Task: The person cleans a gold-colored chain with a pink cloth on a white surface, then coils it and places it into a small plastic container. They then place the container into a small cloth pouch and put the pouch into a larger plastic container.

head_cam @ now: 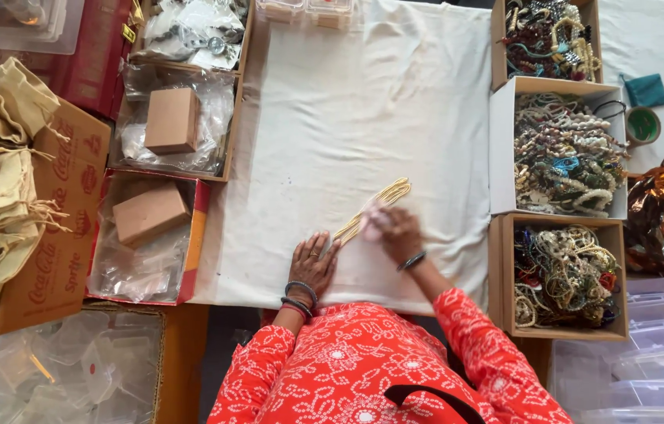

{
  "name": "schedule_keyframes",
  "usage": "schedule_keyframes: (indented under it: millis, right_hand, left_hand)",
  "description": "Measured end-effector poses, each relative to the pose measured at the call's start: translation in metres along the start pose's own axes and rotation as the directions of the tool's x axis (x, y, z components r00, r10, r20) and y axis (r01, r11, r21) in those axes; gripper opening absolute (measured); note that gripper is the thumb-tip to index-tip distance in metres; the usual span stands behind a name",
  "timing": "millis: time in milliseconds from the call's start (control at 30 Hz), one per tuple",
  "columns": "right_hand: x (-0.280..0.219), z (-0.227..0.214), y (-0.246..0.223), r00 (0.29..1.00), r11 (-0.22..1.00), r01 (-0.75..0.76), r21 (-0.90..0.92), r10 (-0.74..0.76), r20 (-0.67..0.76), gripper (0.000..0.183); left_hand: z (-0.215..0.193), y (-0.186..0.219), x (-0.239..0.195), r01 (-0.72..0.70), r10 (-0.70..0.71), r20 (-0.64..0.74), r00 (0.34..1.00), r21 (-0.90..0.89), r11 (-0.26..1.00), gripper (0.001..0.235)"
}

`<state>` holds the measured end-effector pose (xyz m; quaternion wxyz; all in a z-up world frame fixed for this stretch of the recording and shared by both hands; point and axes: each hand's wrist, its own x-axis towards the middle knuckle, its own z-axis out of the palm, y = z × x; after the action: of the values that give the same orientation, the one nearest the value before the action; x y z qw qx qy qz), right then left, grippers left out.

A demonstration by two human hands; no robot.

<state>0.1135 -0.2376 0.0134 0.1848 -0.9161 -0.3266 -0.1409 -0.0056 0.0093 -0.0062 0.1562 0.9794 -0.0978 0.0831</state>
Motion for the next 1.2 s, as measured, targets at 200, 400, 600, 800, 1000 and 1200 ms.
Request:
schedule_keyframes:
  millis: [200, 400, 600, 800, 1000, 1200]
  right_hand:
    - [0.024, -0.002, 0.034, 0.906, 0.918, -0.388, -0.081, 0.364, -0.218, 0.038]
    - [0.009, 0.022, -0.085, 0.991, 0.99, 0.082, 0.111, -0.093, 0.095, 0.043]
    - [0.022, 0.038, -0.013, 0.999, 0.997, 0.031, -0.071, -0.029, 0.038, 0.048]
    - [0.047, -0.001, 0.065, 0.941, 0.904, -0.338, -0.261, 0.334, -0.063, 0.057]
    - [0.01, 0.045, 0.046, 0.942, 0.954, -0.299, -0.009, 0.294, -0.162, 0.037]
    - [0.004, 0.0, -0.064, 0.998, 0.993, 0.044, 0.11, -0.049, 0.042, 0.056]
  left_hand:
    - [-0.003, 0.0, 0.001, -0.007, 0.006, -0.014, 1.0, -0.02, 1.0, 0.05]
    - [0.001, -0.003, -0.001, 0.019, -0.017, 0.04, 0.999, -0.037, 0.999, 0.041]
    - [-0.004, 0.0, 0.001, -0.011, 0.01, -0.024, 1.0, -0.021, 1.0, 0.047]
    - [-0.004, 0.001, 0.002, 0.009, -0.009, 0.001, 1.0, -0.025, 1.0, 0.049]
    - [-0.009, 0.003, 0.003, 0.01, -0.01, -0.009, 1.0, -0.045, 0.999, 0.05]
    - [0.006, -0.003, -0.002, 0.038, -0.036, 0.043, 0.998, -0.049, 0.998, 0.035]
